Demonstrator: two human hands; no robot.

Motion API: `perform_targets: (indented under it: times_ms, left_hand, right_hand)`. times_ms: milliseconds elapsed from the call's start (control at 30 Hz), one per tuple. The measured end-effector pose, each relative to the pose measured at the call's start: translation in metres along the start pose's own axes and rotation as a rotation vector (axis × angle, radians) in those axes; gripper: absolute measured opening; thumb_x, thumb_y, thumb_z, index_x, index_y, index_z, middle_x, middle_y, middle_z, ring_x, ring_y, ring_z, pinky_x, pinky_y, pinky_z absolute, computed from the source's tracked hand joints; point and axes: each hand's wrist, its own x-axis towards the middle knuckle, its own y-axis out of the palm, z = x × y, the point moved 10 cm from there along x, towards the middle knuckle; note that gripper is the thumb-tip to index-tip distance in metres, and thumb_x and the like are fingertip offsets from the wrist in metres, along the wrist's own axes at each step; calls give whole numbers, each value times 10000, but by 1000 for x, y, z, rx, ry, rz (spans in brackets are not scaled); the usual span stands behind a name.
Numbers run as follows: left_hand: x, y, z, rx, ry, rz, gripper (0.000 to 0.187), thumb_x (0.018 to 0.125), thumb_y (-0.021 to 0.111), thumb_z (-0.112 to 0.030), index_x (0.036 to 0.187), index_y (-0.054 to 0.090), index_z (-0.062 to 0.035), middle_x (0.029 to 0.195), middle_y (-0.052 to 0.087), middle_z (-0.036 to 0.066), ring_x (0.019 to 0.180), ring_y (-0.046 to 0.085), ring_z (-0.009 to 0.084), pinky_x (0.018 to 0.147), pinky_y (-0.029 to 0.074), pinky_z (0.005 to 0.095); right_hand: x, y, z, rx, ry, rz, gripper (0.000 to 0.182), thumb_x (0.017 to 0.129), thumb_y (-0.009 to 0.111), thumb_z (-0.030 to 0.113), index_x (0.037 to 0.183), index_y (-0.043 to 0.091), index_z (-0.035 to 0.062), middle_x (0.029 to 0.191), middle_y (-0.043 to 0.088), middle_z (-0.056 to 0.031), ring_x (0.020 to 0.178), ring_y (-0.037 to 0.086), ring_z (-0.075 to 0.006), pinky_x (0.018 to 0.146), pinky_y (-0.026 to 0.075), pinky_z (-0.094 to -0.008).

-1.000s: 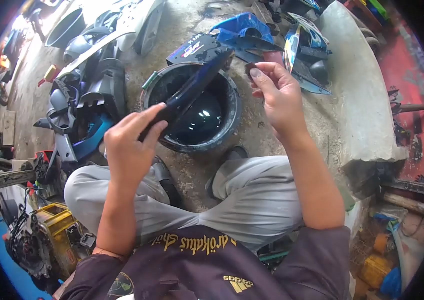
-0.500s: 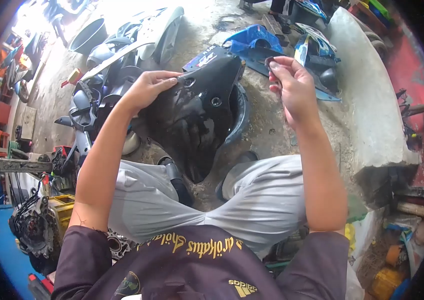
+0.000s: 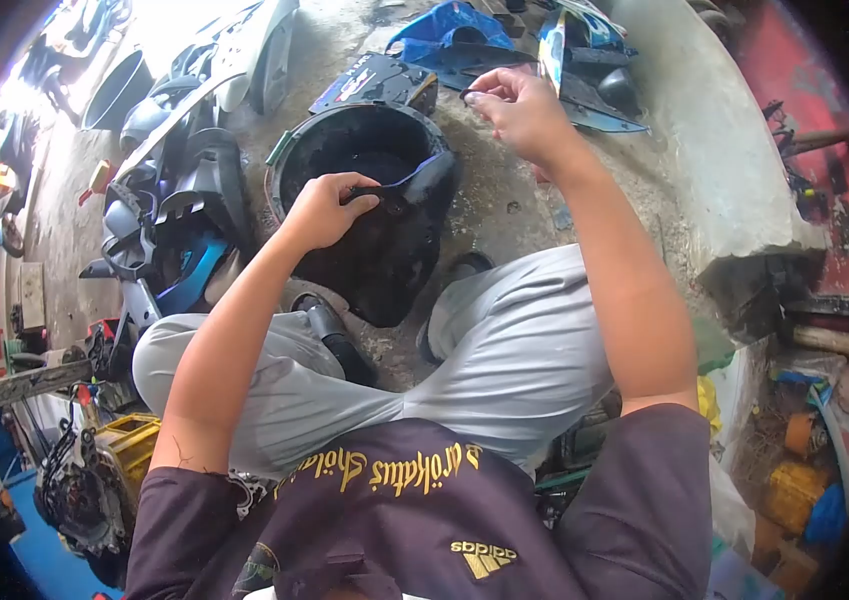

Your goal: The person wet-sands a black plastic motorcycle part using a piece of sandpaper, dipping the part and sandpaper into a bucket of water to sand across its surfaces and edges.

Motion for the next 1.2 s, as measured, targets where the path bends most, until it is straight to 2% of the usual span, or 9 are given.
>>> perform_targets:
  times_ms: [133,300,533,633,667,767,933,1033,1200]
  left_hand:
    - [-9,-15,-33,199,-31,-67,281,942,816,-302,1184,852,-164,1082,811,198,1050,767,412,952,604,493]
    - [-27,-28,-71,334,-22,-30,329,959,793,-290,1249,829,-139,1108,799,234,1076,752,440,975,592,512]
    - [-25,-38,-85,382,-10,17,325,954,794,-285,1247,835,-150,1145,801,219,1106,753,421,1011,585,512]
    - [-14,-28,-79,358,17,42,324,950,801,-293,1242,838,-156,1160,805,198,1113,752,419,1012,585,510]
    - [-9,-25,-74,361,22,40,317,951,800,-295,1237,840,-166,1152,807,187,1103,757,412,997,594,505]
    - [-3,-17,-62,366,18,46,310,949,804,-301,1231,842,-177,1142,810,175,1093,762,403,980,603,501]
    - [-4,-20,-62,367,-7,54,328,946,811,-309,1237,839,-160,1141,809,196,1105,754,416,999,589,512]
    - [-6,-21,-57,345,17,38,331,946,813,-311,1239,838,-160,1129,809,201,1102,755,413,995,588,507]
    - [-12,-27,-59,319,54,-11,317,945,813,-309,1226,844,-164,1103,809,205,1074,757,421,984,590,507]
  right_hand:
    - [1,-3,-14,89,51,82,137,1069,749,177,1162,749,76,980,751,5,877,685,-72,784,538,-251]
    - [0,3,-4,205,56,144,151,1074,750,183,1180,737,76,1020,783,-24,917,736,-92,803,550,-239]
    - [5,18,-15,315,75,145,146,1053,779,217,1130,746,97,951,748,31,841,672,-58,760,503,-239]
    - [-2,30,-26,142,243,109,122,1052,784,228,1096,754,118,854,685,56,708,586,-36,623,461,-238]
    - [7,40,-43,161,219,157,142,1046,795,248,1073,747,117,814,652,55,641,524,-40,555,416,-265]
    - [15,67,-74,72,209,165,149,1044,798,241,1067,744,105,814,657,44,622,518,-47,552,413,-258]
    - [5,89,-85,32,250,199,267,1000,788,52,1237,675,7,866,711,-50,714,651,-108,574,487,-282]
    - [17,92,-89,-29,190,212,252,995,771,23,1230,680,11,899,734,-68,732,663,-119,613,514,-287]
    - [20,93,-88,136,180,207,205,996,746,-7,1192,685,-13,914,747,-79,757,681,-133,693,534,-295]
